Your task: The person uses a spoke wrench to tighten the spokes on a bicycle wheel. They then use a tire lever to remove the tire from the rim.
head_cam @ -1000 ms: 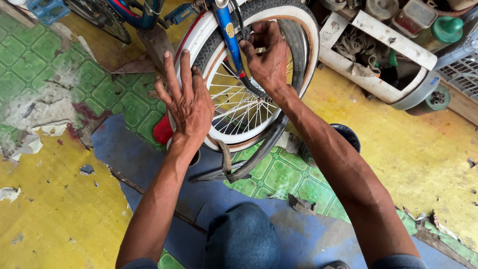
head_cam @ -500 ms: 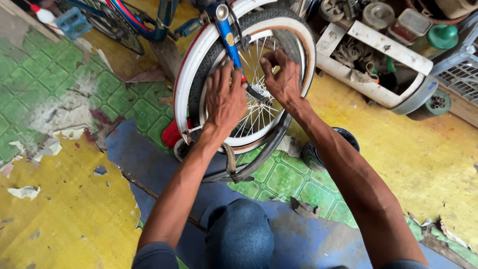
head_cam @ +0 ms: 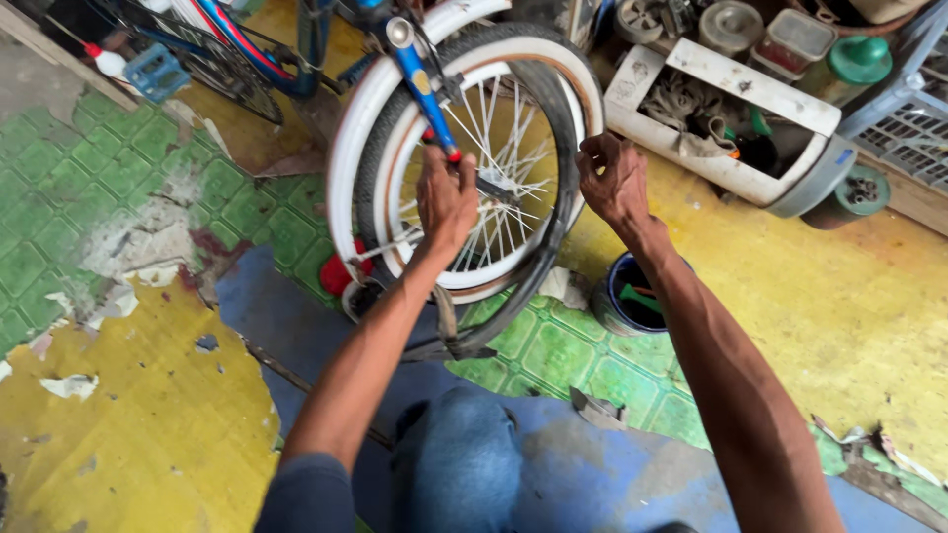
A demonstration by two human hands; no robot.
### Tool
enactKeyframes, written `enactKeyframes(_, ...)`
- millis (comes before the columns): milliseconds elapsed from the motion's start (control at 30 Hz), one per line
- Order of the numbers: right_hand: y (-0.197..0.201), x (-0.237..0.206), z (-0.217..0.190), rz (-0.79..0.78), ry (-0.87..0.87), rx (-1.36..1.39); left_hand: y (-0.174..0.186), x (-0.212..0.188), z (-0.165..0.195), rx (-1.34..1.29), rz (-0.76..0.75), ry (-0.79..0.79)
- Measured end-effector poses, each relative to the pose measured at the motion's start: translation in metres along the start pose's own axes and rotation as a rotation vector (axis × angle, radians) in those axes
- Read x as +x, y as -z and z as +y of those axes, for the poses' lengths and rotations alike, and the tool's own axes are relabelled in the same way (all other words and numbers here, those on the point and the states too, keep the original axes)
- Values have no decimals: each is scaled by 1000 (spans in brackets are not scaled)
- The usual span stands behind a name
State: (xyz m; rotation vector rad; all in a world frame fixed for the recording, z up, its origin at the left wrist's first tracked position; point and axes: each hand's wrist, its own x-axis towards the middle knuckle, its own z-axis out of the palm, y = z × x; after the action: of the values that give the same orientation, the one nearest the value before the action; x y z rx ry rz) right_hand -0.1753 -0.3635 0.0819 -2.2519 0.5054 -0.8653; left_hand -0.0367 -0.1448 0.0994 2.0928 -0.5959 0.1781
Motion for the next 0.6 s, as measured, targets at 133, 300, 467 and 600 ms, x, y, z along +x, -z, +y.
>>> enactKeyframes(133, 30, -34, 21, -23, 11, -9, -21, -8, 6, -93, -51, 217)
enactKeyframes(300, 46, -18, 15, -205, 44, -126, -14, -2, 8, 179, -173, 210)
enactKeyframes(467, 37, 12, -10, -259, 158, -54, 0, 7, 32, 454, -296, 299)
enactKeyframes(600, 36, 9, -25, -340, 202, -14, 5, -6, 59, 435, -311, 436)
